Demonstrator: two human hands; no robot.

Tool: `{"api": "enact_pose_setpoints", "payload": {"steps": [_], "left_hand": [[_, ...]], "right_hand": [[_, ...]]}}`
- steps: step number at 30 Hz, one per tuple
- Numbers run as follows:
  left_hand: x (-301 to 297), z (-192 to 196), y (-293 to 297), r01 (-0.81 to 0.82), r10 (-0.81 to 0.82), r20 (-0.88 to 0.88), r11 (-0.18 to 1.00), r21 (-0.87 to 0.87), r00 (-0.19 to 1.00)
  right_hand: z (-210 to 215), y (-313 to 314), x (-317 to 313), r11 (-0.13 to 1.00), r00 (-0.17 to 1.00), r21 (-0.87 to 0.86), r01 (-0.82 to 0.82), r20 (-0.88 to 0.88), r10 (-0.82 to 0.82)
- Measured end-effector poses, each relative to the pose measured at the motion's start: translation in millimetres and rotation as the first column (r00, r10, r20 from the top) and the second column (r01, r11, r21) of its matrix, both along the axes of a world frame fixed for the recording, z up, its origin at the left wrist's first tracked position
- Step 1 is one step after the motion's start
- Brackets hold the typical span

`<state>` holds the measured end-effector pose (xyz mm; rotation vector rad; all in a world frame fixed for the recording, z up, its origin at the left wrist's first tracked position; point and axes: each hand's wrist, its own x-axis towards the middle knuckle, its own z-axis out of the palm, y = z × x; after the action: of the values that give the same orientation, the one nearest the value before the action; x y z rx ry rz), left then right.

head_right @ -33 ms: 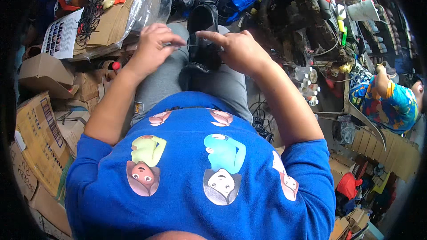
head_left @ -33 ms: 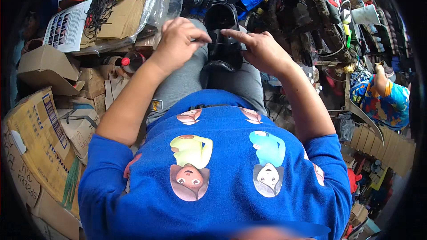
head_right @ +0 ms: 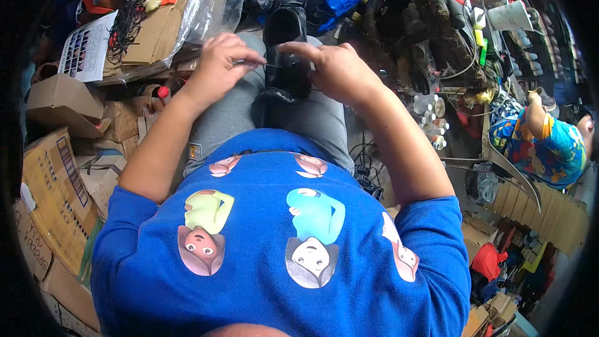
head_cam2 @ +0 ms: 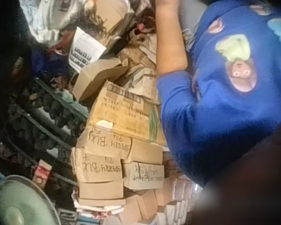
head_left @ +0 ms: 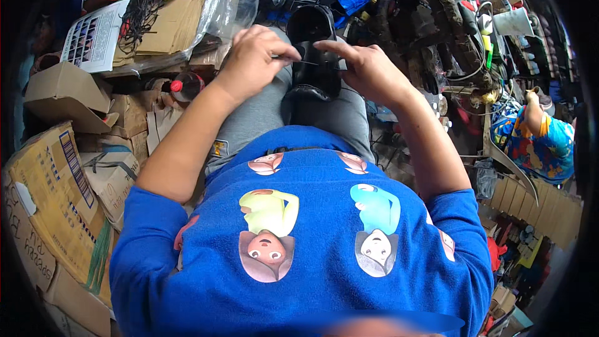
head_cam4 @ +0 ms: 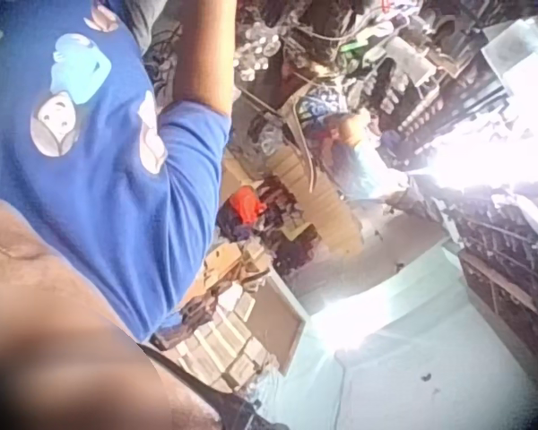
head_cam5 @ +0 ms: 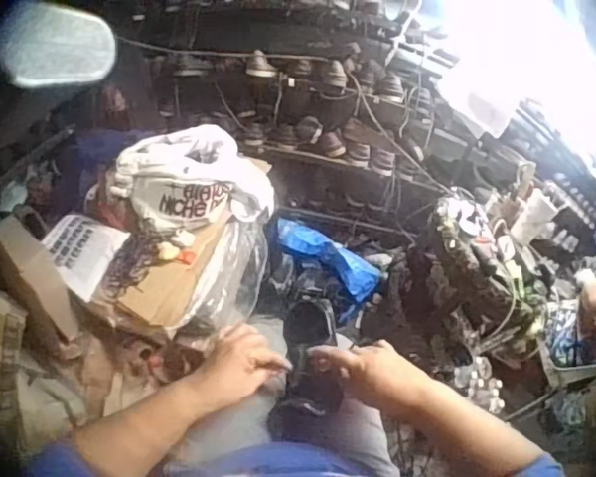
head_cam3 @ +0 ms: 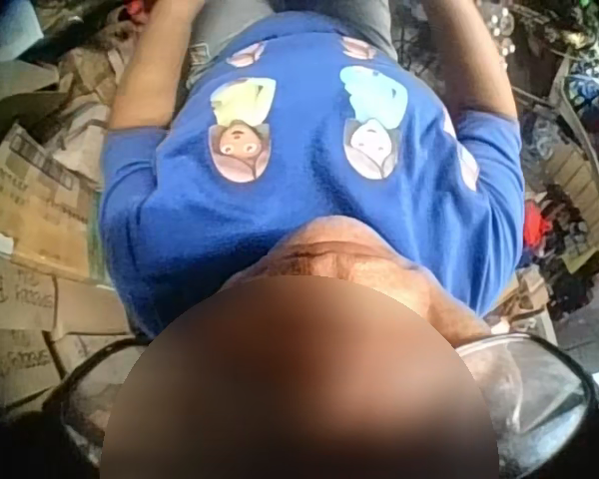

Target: Lacing a black leather shoe while holding it in the lap and trimming the laces with scissors.

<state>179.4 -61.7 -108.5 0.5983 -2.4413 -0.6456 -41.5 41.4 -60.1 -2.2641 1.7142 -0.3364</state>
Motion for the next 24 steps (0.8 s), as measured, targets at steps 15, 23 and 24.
{"api": "enact_pose_setpoints", "payload": {"steps": [15,23,24], "left_hand": [[-37.8,-25.2,3.4,0.016,-0.027,0.081,0.992,0.127,0.996],[-37.2,-28.9,-4.2,0.052,-0.064,0.048,0.975,0.217,0.997],[-37.5,-28.9,-4.2,0.05,-0.06,0.042,0.974,0.222,0.997]], "right_hand": [[-3.9,16.8,-17.9,0.956,0.914,0.219,0.194,0.314,-0.257],[-39.8,28.6,-27.1,0.872,0.73,0.385,0.302,0.495,-0.471],[-44.2,30.3,-28.1,0.879,0.707,0.357,0.315,0.53,-0.468]]}}
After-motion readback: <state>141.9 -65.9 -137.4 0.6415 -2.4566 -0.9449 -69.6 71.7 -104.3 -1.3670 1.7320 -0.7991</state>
